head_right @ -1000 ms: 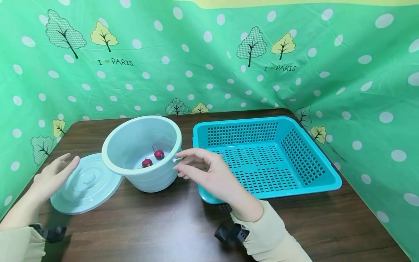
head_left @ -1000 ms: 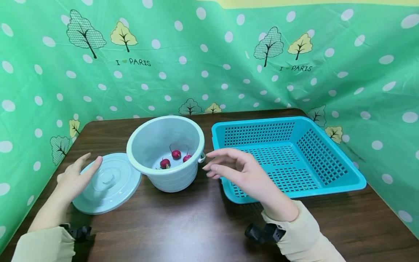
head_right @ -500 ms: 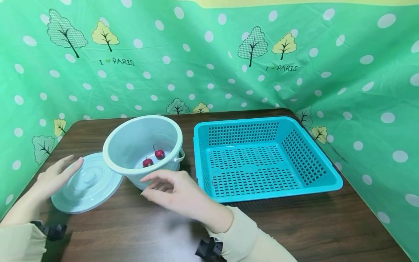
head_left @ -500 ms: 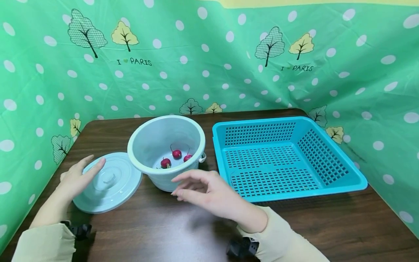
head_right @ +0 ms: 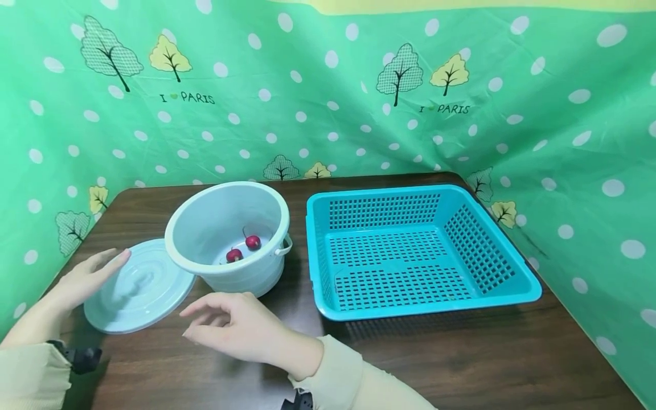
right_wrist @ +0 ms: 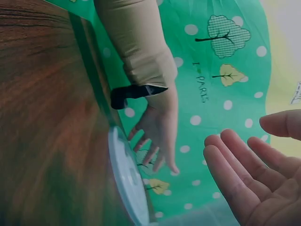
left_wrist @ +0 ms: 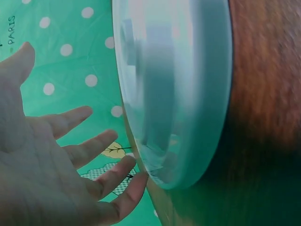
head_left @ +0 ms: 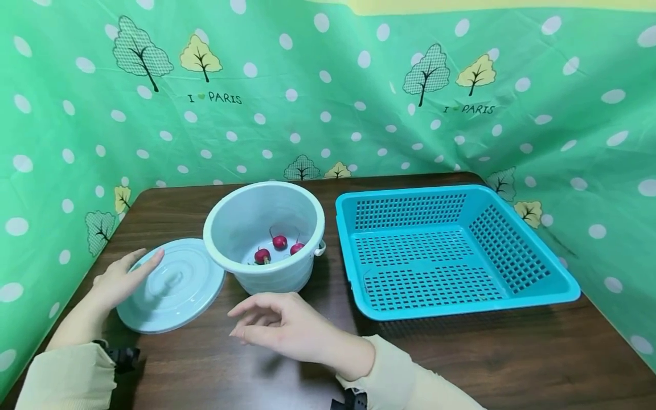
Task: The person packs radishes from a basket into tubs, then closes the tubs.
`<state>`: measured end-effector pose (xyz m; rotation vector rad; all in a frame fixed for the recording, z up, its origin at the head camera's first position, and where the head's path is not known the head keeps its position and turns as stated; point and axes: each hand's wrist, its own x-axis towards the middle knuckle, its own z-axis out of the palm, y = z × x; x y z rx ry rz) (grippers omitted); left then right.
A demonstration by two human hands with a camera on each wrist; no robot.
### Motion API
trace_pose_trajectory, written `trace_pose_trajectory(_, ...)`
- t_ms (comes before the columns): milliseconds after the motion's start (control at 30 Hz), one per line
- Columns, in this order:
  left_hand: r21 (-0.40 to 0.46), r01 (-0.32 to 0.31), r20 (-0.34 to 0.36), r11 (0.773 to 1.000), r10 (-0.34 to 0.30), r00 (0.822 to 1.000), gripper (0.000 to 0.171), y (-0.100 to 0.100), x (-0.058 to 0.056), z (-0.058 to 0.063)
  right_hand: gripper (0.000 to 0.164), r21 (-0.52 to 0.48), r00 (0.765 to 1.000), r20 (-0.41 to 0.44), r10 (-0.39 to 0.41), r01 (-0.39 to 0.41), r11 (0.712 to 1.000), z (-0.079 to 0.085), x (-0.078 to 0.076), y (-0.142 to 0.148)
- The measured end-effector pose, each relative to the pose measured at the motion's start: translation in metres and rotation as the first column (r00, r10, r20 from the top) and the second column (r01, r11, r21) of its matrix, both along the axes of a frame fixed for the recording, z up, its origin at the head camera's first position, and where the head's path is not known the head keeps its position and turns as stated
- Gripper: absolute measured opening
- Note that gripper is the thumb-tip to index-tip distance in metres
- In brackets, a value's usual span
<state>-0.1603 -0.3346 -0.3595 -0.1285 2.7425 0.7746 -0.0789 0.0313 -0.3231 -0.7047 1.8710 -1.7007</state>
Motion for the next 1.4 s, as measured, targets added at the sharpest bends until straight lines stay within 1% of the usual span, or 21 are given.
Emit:
trace_pose_trajectory(33,0.001,-0.004,0.014,1.000,0.004,1.000,0.093,-0.001,0.000,-0.001,0.025,-0.006,1.000,0.019,-0.004,0.004,1.000,-0.002,0.000,-0.003)
trace_pose_trajectory(167,-0.009,-0.021,0.060,1.000,0.021,0.998,0.097,-0.002,-0.001,-0.002,0.025,-0.012,0.999,0.047,-0.027,0.027,1.000,-0.008,-0.002,-0.014)
trace_pose_trajectory(333,-0.006,-0.018,0.090,1.000,0.018,0.996,0.098,-0.003,-0.002,-0.003,0.029,-0.001,0.998,0.070,-0.007,0.007,1.000,-0.018,-0.005,-0.026)
trace_pose_trajectory(400,0.004,-0.010,0.089,1.000,0.010,0.996,0.097,-0.004,-0.002,-0.003,0.032,0.011,0.998,0.069,-0.004,0.004,1.000,-0.022,-0.006,-0.032)
trace_pose_trajectory(500,0.002,0.008,0.066,1.000,-0.009,0.998,0.095,-0.005,-0.003,-0.004,0.037,0.042,0.997,0.076,-0.017,0.014,0.999,-0.029,-0.010,-0.039)
trace_pose_trajectory(600,-0.023,0.014,0.049,1.000,-0.013,0.999,0.093,-0.006,-0.003,-0.005,0.043,0.072,0.993,0.114,-0.036,0.028,0.997,-0.036,-0.015,-0.047)
trace_pose_trajectory(733,-0.048,-0.012,0.018,0.999,0.013,1.000,0.092,-0.011,-0.005,-0.008,0.051,0.095,0.981,0.185,-0.057,0.040,0.995,-0.044,-0.021,-0.057)
trace_pose_trajectory(833,-0.005,-0.037,0.006,0.999,0.037,0.999,0.092,-0.016,-0.007,-0.013,0.056,0.099,0.971,0.227,-0.069,0.048,0.994,-0.050,-0.025,-0.063)
trace_pose_trajectory(867,0.011,-0.043,0.006,0.999,0.043,0.999,0.091,-0.018,-0.007,-0.014,0.057,0.098,0.968,0.241,-0.073,0.050,0.994,-0.052,-0.026,-0.065)
trace_pose_trajectory(967,0.072,-0.085,0.054,0.994,0.082,0.995,0.094,-0.023,-0.007,-0.018,0.063,0.099,0.956,0.281,-0.079,0.053,0.994,-0.058,-0.028,-0.069)
trace_pose_trajectory(1100,0.092,-0.143,0.104,0.986,0.133,0.986,0.096,-0.026,-0.007,-0.020,0.074,0.099,0.936,0.342,-0.089,0.058,0.993,-0.065,-0.030,-0.076)
trace_pose_trajectory(1167,0.102,-0.156,0.107,0.982,0.145,0.984,0.095,-0.027,-0.007,-0.020,0.080,0.092,0.923,0.372,-0.103,0.073,0.993,-0.068,-0.031,-0.080)
trace_pose_trajectory(1267,0.131,-0.169,0.112,0.977,0.155,0.982,0.095,-0.025,-0.009,-0.020,0.086,0.076,0.897,0.422,-0.133,0.111,0.991,-0.072,-0.032,-0.088)
trace_pose_trajectory(1333,0.152,-0.172,0.122,0.973,0.154,0.981,0.096,-0.024,-0.010,-0.019,0.089,0.056,0.876,0.456,-0.155,0.145,0.988,-0.074,-0.032,-0.092)
trace_pose_trajectory(1400,0.165,-0.174,0.130,0.971,0.153,0.980,0.095,-0.024,-0.009,-0.019,0.091,0.033,0.853,0.496,-0.160,0.166,0.986,-0.076,-0.033,-0.097)
